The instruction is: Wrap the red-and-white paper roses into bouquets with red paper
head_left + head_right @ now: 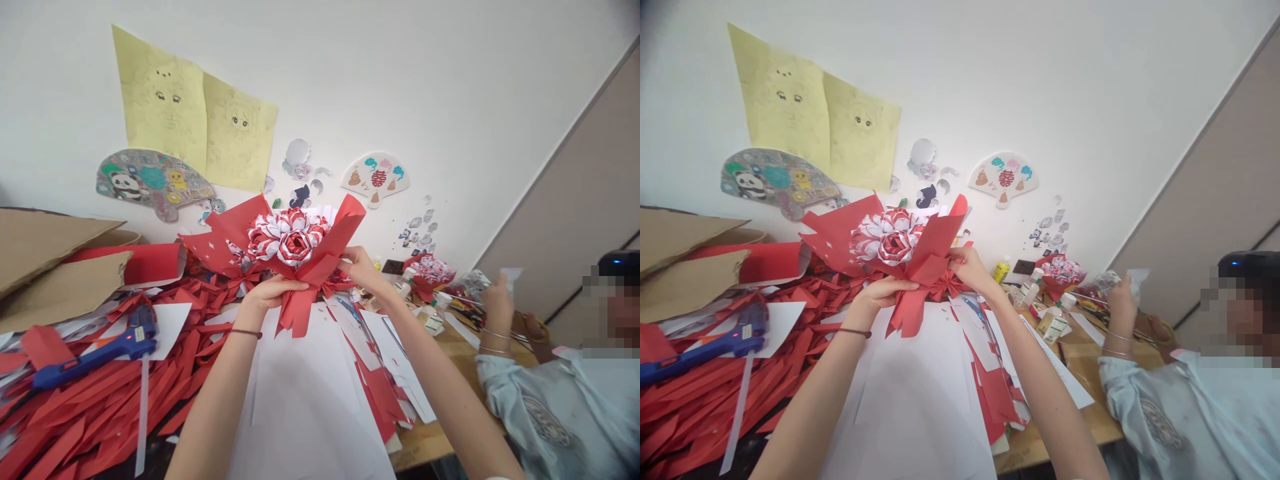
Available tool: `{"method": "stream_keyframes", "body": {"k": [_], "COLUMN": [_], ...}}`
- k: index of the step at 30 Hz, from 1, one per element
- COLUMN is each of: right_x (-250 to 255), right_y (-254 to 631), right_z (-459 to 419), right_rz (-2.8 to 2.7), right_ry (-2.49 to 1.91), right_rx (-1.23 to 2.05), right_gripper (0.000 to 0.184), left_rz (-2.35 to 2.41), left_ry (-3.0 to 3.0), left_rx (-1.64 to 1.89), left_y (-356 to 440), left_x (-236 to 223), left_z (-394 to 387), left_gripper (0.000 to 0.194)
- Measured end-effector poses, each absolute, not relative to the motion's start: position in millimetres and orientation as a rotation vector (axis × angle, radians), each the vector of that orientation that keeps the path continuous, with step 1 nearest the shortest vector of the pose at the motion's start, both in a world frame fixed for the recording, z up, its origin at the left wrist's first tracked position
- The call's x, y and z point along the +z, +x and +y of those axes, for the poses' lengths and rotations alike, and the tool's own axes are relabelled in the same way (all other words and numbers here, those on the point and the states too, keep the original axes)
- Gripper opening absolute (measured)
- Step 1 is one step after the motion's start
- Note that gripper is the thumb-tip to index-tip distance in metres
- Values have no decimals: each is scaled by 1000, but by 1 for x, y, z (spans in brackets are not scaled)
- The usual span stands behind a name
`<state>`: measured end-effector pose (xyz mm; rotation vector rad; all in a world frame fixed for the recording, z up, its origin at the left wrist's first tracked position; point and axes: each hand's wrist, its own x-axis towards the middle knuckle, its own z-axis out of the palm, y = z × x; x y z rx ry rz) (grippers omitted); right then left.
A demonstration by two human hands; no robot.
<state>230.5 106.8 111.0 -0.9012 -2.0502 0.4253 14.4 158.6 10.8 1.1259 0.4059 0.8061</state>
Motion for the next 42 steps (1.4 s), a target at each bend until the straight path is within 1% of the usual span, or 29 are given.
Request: {"method": "stream_keyframes", "body": {"k": [2,5,8,12,14,18,22,25,27,29,30,31,33,35,39,42], "right_x": [116,127,136,137,134,132,132,118,101,79,69,60,44,33,19,14], "right_y": [231,232,231,232,235,238,237,234,227,216,208,199,182,167,151,148], "right_z": [100,88,81,84,88,96,102,107,112,117,119,122,127,134,144,143], "right_rz": [-2139,-2271,-2351,-2365,-2367,-2313,-2309,-1981,-1655,-1497,-1505,-1546,-1632,-1669,-1699,-1890], "right_ry": [-914,-915,-954,-989,-985,-976,-922,-866,-895,-971,-994,-989,-882,-789,-802,-886], "right_rx": [357,275,415,566,613,648,604,438,396,522,646,786,982,1043,963,857], "right_gripper": [41,33,31,30,33,41,35,34,45,65,71,72,64,56,59,51], "left_rz": [428,440,408,415,408,374,376,405,408,405,404,402,410,428,458,473], "left_ry": [1120,1144,1183,1209,1217,1219,1159,1095,1060,1039,1038,1045,1068,1088,1114,1165], "left_rx": [818,796,788,809,807,774,814,918,1021,1111,1147,1177,1229,1268,1289,1284], "left_y": [13,12,11,11,12,15,15,12,12,13,15,16,20,22,23,22], "left_x": [12,12,13,14,15,13,9,11,13,14,14,13,9,4,-5,-8], "left_z": [158,158,158,156,155,157,162,163,163,163,165,166,172,178,186,188], "left_gripper": [41,42,44,41,43,47,46,48,50,52,52,52,52,52,49,43]}}
